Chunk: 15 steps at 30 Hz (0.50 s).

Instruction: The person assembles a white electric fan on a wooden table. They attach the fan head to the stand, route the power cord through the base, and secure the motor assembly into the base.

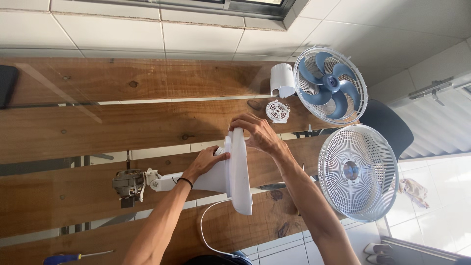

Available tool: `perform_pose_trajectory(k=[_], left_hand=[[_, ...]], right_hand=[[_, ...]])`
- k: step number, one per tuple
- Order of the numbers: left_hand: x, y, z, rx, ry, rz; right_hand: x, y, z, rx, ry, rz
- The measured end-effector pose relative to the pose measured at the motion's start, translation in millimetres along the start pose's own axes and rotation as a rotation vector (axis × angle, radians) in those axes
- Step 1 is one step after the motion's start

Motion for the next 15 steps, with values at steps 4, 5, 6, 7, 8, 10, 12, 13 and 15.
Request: perform_pose_trajectory(k=[4,5,6,7,8,10,12,13,15], left_hand=[[7,-5,-9,-0.156,0.126,-0.002],[9,-6,-12,-0.176,0.146,0.053],[11,-7,-15,-0.195,0.166,0.108],[13,-7,-18,-0.184,0.163,0.111],[15,-7,-20,-0.172,0.160,0.114],[17,-7,-27,-0.146,0.144,0.143],[19,-8,-28,-0.107,0.130,0.192],[19,-6,-29,-0.088,0.144,0.202],[17,-5,-30,-0.048,0.170,0.221]], right_hand=[[5,-2,-2,-0.065,-0.112,-0.119],[8,-2,-3,-0.092,-0.131,-0.138],[11,0,-4,-0.099,-0.134,-0.133],[15,3,-5,-0.106,-0.136,-0.127],[19,6,-7,-0.113,-0.139,-0.122],[26,8,-10,-0.095,-0.114,-0.115],[30,7,-10,-0.065,-0.116,-0.128],[30,7,-11,-0.048,-0.127,-0.138],[26,6,-14,-0.007,-0.150,-0.156]])
Point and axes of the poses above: each hand's wrist, its own z-axis towards the middle knuckle, its own y-axis out of the palm, x = y × z, the point moved 2 cm from there along z, towards the middle knuckle, and after that the axes turned 5 degrees about -y, right-handed, at the moved point
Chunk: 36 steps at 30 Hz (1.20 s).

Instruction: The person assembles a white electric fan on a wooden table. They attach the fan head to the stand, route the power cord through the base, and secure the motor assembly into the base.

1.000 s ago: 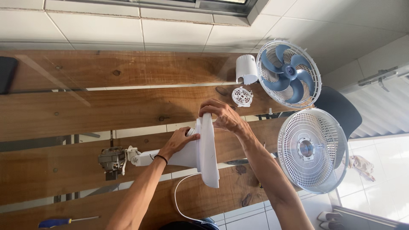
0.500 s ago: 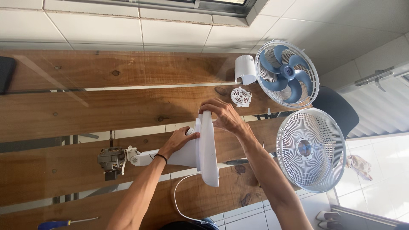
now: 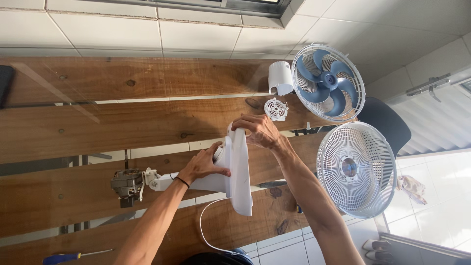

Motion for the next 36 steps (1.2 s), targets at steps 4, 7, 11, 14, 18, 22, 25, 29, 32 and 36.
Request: perform_pose_trajectory(k=[4,7,11,14,18,22,25,29,32,36], left_hand=[[-1,-2,7,0.023,0.025,0.010],[0,-8,7,0.050,0.016,0.058],[2,-19,-6,0.167,-0.071,0.159],[9,-15,-28,0.522,0.021,0.224],[10,3,-46,0.659,0.100,0.155],[21,0,-65,0.680,0.421,0.400],[27,-9,-63,0.640,0.351,0.537],[30,-20,-55,0.597,0.207,0.514],[29,-25,-54,0.668,0.270,0.525],[23,-24,-51,0.608,0.242,0.581]], right_hand=[[2,0,4,0.017,0.051,-0.004],[-2,6,-1,0.120,0.178,-0.016],[-48,13,-42,0.356,0.642,0.106],[-123,14,-84,0.385,0.613,0.359],[-170,29,-88,0.241,0.438,0.053],[-165,24,-68,0.335,0.604,0.158],[-153,23,-54,0.288,0.791,0.323],[-143,14,-37,0.241,0.785,0.294],[-142,9,-32,0.209,0.737,0.280],[-140,8,-36,0.129,0.728,0.339]])
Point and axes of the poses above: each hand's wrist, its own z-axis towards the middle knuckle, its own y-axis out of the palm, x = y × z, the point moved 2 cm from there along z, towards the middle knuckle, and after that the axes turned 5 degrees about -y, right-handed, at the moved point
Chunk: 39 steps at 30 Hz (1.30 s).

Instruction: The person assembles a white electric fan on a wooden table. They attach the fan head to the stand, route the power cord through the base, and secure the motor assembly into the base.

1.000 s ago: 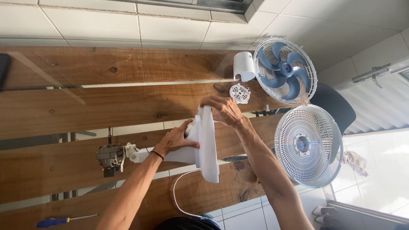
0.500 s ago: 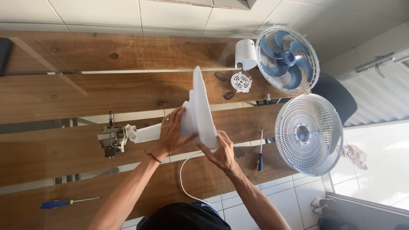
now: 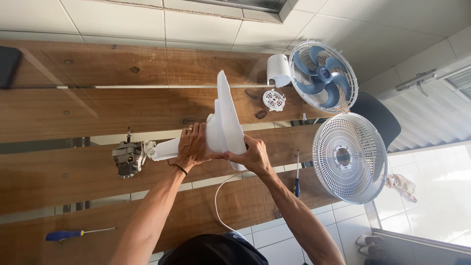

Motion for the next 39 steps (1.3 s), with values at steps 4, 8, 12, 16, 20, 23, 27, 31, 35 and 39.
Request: perform_pose_trajectory(k=[4,8,12,16,20,23,27,31,35,39], left_hand=[[-2,-3,1,0.010,0.023,0.015],[-2,-2,1,0.043,0.051,0.010],[-6,6,1,-0.001,0.031,0.031],[-7,14,-6,-0.001,0.068,-0.077],[-6,21,-13,0.028,0.049,-0.146],[-1,23,-12,-0.047,0.010,-0.148],[6,20,-10,-0.175,-0.079,-0.191],[-6,19,3,-0.238,-0.121,-0.274],[-31,36,52,-0.390,-0.375,-0.678],[-25,60,73,-0.736,-0.501,-1.313]], right_hand=[[5,-2,4,-0.020,-0.013,0.009],[13,-4,5,-0.026,-0.060,-0.024],[24,1,2,0.005,-0.067,-0.052],[34,7,-15,0.021,-0.064,-0.058],[58,-7,-21,0.028,-0.052,0.087],[73,-17,11,0.171,0.051,0.166],[73,-17,78,0.099,0.223,0.185],[53,-3,124,0.076,0.208,-0.037],[46,10,134,0.114,0.213,-0.094],[50,6,124,0.113,0.219,-0.055]])
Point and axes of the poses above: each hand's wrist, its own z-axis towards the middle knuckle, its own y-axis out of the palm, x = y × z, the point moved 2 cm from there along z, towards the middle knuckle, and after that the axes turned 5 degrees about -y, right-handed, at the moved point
